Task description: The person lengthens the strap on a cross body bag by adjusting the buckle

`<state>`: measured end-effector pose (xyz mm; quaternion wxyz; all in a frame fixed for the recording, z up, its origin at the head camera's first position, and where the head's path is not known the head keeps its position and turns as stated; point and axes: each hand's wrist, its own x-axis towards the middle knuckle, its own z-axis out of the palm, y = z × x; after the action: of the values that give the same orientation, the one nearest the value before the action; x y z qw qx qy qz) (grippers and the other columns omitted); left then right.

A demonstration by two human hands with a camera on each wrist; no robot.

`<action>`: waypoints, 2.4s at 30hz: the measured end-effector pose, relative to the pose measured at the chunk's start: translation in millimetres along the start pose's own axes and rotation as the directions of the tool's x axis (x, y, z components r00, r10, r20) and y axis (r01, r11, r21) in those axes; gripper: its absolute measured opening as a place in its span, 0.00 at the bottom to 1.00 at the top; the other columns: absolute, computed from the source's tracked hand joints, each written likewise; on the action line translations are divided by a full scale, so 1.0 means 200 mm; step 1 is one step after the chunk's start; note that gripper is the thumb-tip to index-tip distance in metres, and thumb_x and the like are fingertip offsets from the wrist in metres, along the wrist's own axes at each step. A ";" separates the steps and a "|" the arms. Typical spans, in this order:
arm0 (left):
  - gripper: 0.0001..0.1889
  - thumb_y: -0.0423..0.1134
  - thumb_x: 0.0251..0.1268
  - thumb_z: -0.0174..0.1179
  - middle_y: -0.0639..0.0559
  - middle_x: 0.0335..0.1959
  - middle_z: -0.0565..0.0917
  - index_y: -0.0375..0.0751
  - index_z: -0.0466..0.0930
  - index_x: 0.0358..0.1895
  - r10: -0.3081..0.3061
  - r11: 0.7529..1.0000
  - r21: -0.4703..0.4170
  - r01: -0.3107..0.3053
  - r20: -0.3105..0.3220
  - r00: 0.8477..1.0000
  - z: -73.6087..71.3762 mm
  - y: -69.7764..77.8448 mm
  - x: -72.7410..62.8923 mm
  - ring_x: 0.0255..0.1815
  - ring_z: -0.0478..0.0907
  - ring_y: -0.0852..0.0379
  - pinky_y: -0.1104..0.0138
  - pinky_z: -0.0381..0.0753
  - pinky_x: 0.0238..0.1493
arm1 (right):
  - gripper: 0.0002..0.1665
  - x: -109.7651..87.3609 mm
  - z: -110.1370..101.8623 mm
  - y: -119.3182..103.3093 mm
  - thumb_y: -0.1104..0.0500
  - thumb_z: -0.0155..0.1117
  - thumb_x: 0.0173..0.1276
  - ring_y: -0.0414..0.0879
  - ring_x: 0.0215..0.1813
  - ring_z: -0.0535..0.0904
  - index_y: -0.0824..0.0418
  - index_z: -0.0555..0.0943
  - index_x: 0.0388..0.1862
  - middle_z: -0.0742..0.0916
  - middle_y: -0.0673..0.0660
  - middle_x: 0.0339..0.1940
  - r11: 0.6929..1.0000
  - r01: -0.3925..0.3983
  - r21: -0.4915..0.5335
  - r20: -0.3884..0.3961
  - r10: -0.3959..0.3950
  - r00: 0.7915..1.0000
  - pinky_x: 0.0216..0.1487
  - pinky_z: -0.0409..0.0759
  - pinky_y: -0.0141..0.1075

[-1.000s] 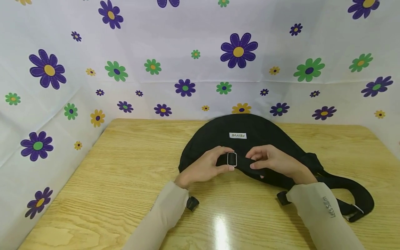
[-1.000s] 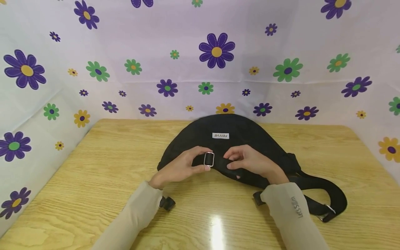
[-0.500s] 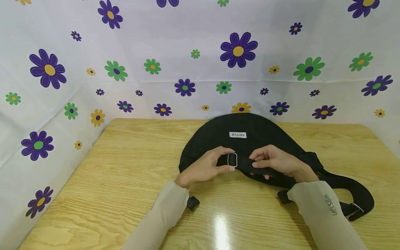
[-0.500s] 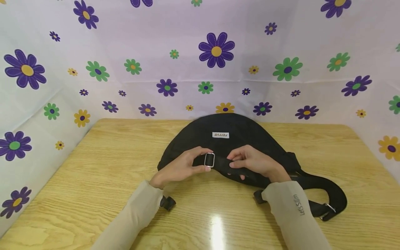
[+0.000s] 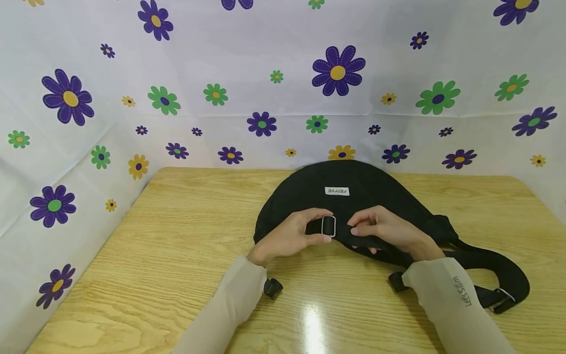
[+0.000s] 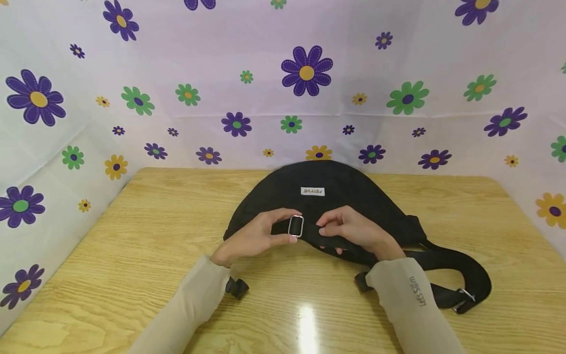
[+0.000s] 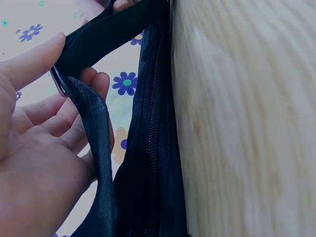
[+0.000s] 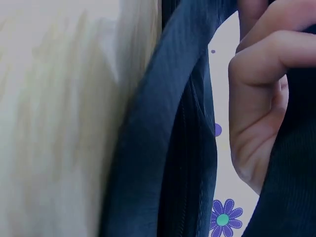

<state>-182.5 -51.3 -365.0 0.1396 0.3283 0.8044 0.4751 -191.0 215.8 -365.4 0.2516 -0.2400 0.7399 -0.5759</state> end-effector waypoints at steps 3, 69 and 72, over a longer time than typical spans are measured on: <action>0.28 0.37 0.72 0.65 0.46 0.70 0.73 0.34 0.70 0.72 -0.001 1.000 -0.004 0.001 0.004 1.000 0.00 0.00 0.00 0.73 0.66 0.52 0.59 0.65 0.71 | 0.13 0.00 0.01 0.00 0.70 0.57 0.74 0.38 0.16 0.75 0.85 0.76 0.46 0.88 0.53 0.27 1.000 0.013 0.006 -0.011 -0.013 1.000 0.21 0.77 0.30; 0.21 0.34 0.69 0.67 0.50 0.53 0.85 0.36 0.78 0.63 0.052 0.991 -0.124 -0.053 -0.013 0.999 0.03 0.01 0.01 0.50 0.79 0.59 0.67 0.76 0.53 | 0.09 0.04 0.07 -0.03 0.72 0.52 0.76 0.44 0.27 0.82 0.69 0.80 0.44 0.89 0.55 0.33 0.983 0.160 0.086 0.038 -0.164 0.986 0.34 0.83 0.36; 0.20 0.35 0.69 0.67 0.51 0.52 0.85 0.36 0.78 0.62 0.057 0.993 -0.106 -0.059 -0.015 0.998 0.03 0.02 0.01 0.49 0.78 0.61 0.69 0.76 0.51 | 0.08 0.05 0.08 -0.04 0.71 0.52 0.76 0.45 0.28 0.82 0.70 0.79 0.44 0.88 0.56 0.34 0.987 0.142 0.080 0.030 -0.145 0.989 0.34 0.83 0.37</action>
<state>-180.3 -45.0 -365.0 0.1385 0.3408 0.7688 0.5231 -187.5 197.0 -361.6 0.2318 -0.2928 0.6931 -0.6166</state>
